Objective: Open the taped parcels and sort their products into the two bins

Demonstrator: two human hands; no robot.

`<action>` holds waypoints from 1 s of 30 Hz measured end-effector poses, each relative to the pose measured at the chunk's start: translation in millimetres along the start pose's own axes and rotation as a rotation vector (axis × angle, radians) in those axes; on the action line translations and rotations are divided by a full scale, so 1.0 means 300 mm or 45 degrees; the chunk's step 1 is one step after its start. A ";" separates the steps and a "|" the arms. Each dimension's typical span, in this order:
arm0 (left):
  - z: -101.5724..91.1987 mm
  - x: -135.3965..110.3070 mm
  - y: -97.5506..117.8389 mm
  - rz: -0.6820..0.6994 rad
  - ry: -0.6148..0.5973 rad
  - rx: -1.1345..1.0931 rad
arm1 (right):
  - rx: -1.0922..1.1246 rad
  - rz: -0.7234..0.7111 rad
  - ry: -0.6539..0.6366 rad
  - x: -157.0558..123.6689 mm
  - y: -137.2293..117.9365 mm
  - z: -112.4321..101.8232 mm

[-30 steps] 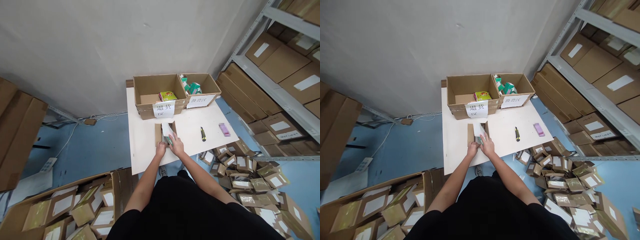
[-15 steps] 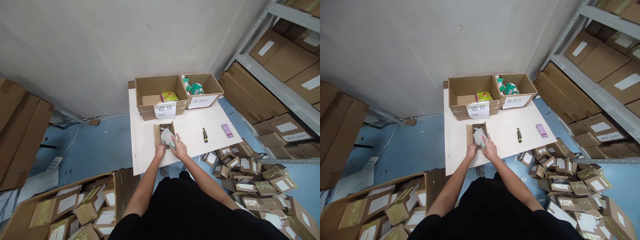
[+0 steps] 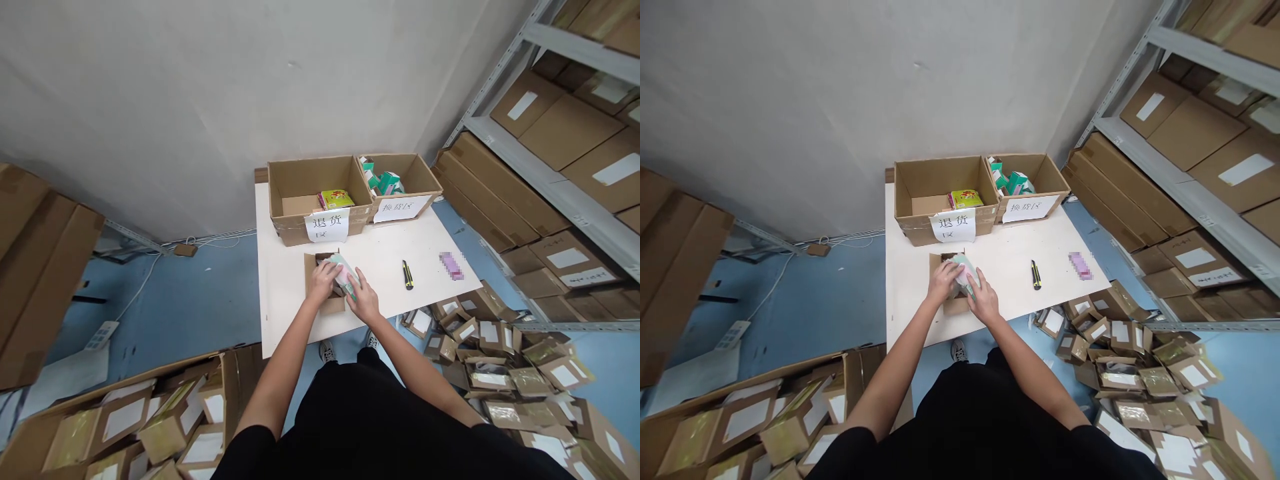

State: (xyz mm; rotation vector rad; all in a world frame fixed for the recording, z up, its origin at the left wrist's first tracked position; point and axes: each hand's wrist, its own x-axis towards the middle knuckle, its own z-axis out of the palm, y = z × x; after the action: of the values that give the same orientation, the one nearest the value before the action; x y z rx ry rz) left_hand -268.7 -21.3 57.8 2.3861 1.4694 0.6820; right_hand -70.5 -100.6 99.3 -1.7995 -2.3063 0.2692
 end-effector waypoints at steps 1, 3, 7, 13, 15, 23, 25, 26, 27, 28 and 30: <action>-0.011 0.025 -0.017 -0.007 -0.034 0.011 | -0.003 0.002 0.007 -0.002 0.010 -0.002; -0.022 0.057 -0.055 -0.087 -0.051 0.055 | -0.008 0.014 0.016 -0.011 0.034 -0.004; -0.010 0.054 -0.119 -0.353 0.010 0.166 | -0.024 0.122 0.033 -0.046 0.097 0.015; 0.081 -0.026 -0.081 -0.360 -0.300 0.242 | -0.008 0.320 0.090 -0.059 0.218 0.141; 0.119 -0.062 -0.031 -0.297 -0.318 0.230 | 0.017 0.369 0.101 -0.039 0.260 0.201; 0.175 -0.191 0.079 -0.447 -0.887 0.285 | 0.108 0.512 -0.162 0.067 0.404 0.409; 0.153 -0.211 0.063 -0.514 -0.927 0.318 | 0.118 0.525 -0.303 0.064 0.431 0.442; 0.139 -0.217 0.056 -0.549 -0.944 0.335 | 0.127 0.520 -0.356 0.060 0.442 0.454; 0.124 -0.221 0.051 -0.581 -0.953 0.355 | 0.139 0.515 -0.389 0.059 0.451 0.461; 0.110 -0.223 0.050 -0.612 -0.955 0.377 | 0.154 0.516 -0.402 0.062 0.459 0.464; 0.084 -0.223 0.067 -0.670 -0.951 0.430 | 0.195 0.542 -0.390 0.089 0.471 0.462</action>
State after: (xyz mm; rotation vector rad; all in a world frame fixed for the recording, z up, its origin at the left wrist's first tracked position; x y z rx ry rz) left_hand -265.6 -89.3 28.2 1.9414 1.7854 -0.5572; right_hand 17.7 -43.2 -70.4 -2.2821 -1.9779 0.8150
